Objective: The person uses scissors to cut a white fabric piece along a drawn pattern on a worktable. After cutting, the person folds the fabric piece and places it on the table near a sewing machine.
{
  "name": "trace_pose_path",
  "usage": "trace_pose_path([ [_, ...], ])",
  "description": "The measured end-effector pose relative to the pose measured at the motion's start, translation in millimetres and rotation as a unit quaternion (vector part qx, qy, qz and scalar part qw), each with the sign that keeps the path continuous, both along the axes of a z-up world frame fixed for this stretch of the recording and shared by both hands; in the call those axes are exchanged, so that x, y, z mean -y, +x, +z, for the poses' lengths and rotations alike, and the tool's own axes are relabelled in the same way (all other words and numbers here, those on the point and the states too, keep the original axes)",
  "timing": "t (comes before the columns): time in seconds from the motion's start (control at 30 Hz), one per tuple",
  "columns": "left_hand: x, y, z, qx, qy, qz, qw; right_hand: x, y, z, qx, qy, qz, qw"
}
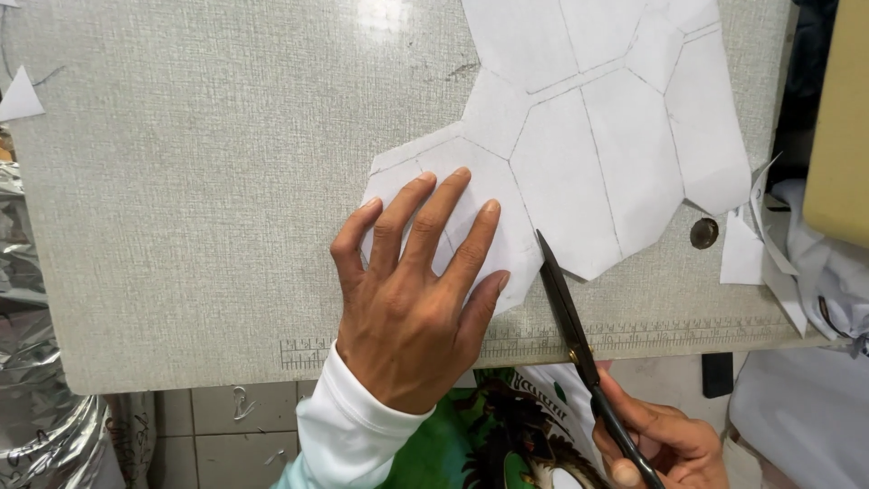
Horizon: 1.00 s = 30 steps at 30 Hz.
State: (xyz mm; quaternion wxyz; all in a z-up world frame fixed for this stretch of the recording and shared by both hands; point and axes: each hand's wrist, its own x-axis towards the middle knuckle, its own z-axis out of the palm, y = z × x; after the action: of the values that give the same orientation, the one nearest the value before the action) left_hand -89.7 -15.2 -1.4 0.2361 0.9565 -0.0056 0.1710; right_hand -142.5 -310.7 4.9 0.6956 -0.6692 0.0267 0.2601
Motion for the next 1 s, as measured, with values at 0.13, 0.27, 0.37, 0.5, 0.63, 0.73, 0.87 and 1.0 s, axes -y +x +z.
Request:
trace_pose_path([
  [0.13,-0.1,0.5,0.6,-0.003,-0.003,-0.001,1.000,1.4,-1.0,-1.8,-0.001,0.009,0.012,1.000],
  [0.27,0.1,0.0,-0.4,-0.002,-0.002,0.001,1.000,-3.9,-3.9,-1.0,-0.011,0.012,-0.024,1.000],
  [0.37,0.4,-0.2,-0.2,-0.005,-0.003,0.000,1.000,-4.7,-3.2,-3.1,-0.003,0.029,-0.024,0.999],
  [0.5,0.6,-0.1,0.4,-0.007,-0.002,0.003,1.000,-1.0,-2.6,-7.0,0.005,0.046,-0.015,0.999],
  [0.63,0.2,0.4,0.7,-0.007,-0.003,0.001,1.000,-0.8,-1.6,-2.0,0.007,0.025,0.006,1.000],
  [0.73,0.4,0.7,0.8,-0.006,-0.002,0.003,1.000,1.5,-3.3,0.0,0.007,-0.004,-0.006,1.000],
  [0.87,0.1,0.6,0.5,-0.008,0.000,0.003,1.000,33.5,-7.6,-5.2,-0.117,0.070,0.008,0.991],
  [1.0,0.0,0.6,1.1,-0.013,0.006,0.003,1.000,68.2,-14.6,-20.4,-0.331,0.252,-0.055,0.908],
])
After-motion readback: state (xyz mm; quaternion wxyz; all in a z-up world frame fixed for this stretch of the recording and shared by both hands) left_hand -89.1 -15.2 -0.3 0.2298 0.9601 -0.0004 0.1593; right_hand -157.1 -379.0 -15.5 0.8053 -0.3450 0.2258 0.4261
